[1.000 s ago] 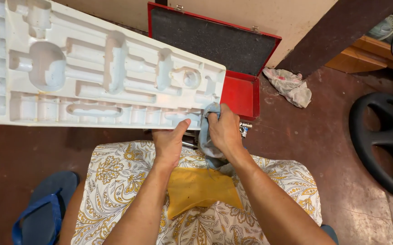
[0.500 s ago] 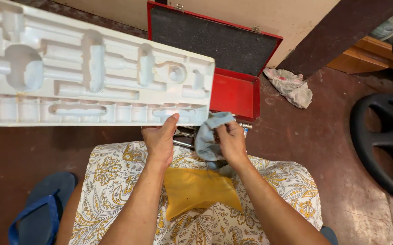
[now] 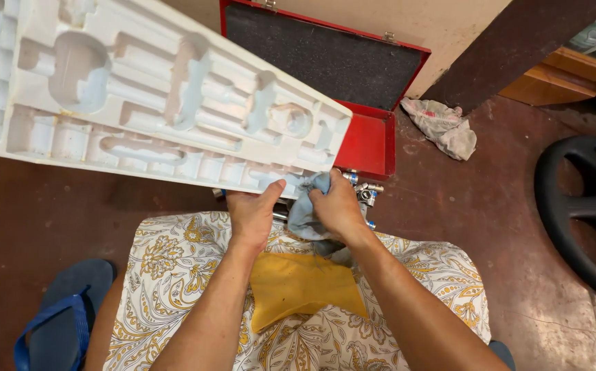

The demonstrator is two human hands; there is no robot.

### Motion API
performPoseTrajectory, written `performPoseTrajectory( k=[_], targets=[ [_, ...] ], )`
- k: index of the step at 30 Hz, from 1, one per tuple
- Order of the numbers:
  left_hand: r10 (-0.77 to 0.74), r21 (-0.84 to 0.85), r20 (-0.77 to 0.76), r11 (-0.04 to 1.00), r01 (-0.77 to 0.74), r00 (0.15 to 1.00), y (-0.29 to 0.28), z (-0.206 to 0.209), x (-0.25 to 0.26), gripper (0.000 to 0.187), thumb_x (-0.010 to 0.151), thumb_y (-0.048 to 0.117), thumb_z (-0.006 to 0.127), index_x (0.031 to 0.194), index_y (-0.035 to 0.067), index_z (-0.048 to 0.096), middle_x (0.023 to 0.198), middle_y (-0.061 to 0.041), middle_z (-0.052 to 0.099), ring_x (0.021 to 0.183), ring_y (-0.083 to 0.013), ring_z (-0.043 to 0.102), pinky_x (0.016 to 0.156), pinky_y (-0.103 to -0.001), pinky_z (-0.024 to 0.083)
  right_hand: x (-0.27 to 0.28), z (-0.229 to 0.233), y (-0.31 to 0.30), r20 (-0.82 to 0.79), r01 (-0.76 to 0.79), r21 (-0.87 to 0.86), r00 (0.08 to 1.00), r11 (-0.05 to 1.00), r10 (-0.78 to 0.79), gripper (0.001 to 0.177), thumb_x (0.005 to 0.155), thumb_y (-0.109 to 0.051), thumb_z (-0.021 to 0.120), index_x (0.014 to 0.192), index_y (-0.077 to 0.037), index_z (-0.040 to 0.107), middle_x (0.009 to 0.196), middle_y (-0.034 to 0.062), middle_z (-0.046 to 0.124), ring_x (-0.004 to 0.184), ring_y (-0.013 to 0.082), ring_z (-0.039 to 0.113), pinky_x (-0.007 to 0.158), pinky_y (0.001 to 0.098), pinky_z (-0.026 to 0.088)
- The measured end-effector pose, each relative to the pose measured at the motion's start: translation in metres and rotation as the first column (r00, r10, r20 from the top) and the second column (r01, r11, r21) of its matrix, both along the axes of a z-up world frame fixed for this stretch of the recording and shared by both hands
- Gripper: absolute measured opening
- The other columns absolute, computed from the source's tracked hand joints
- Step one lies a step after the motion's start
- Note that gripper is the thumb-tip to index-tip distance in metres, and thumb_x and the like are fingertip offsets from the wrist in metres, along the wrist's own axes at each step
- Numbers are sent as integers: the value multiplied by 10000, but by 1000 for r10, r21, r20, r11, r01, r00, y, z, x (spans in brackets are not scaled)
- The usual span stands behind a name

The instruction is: The person wipes the inside of a white plastic toolbox insert with a cloth, cleaning the molded compartments. The person then removes the foam lining from the red toolbox and wipes it as well.

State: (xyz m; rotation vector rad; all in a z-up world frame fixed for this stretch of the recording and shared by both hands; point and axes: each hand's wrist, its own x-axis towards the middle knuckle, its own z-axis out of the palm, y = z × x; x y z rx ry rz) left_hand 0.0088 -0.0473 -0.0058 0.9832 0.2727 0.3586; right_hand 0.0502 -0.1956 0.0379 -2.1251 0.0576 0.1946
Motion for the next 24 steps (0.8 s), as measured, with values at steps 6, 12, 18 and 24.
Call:
performPoseTrajectory(
  k=[6, 12, 18, 24],
  targets=[
    [-31, 78, -20, 996, 32, 999, -3, 0, 2, 371, 841, -63, 754, 1192, -39, 638, 1134, -85, 698, 1008, -167, 670, 904, -297, 541, -2, -5, 0, -58, 82, 121, 996, 989, -75, 251, 863, -54, 718, 1100, 21, 687, 944, 105, 774, 807, 156, 713, 736, 293, 565],
    [-1, 61, -62, 998, 5, 998, -1, 1, 3, 431, 797, -54, 754, 1195, 9, 601, 1112, -51, 690, 992, -140, 670, 885, -276, 540, 2, -6, 2, -128, 77, 243, 991, 967, -47, 343, 787, 0, 688, 1129, -3, 665, 940, 97, 765, 804, 163, 718, 721, 317, 579],
    [4, 93, -92, 996, 4, 996, -5, 1, 4, 388, 828, -50, 769, 1187, -40, 623, 1101, -84, 691, 962, -164, 670, 855, -292, 545, -2, -8, -2, 3, 64, -80, 998, 995, -64, 281, 899, -175, 674, 1115, 1, 707, 976, 167, 785, 889, 231, 749, 840, 344, 552],
    [11, 39, -68, 999, -9, 998, -3, 7, 5, 397, 798, -48, 746, 1168, 6, 613, 1080, -45, 690, 956, -138, 673, 848, -272, 545, -8, -2, 3, -15, 68, -43, 997, 997, -69, 278, 844, -144, 650, 1092, -20, 664, 963, 171, 762, 890, 282, 735, 824, 376, 550]
  ],
)
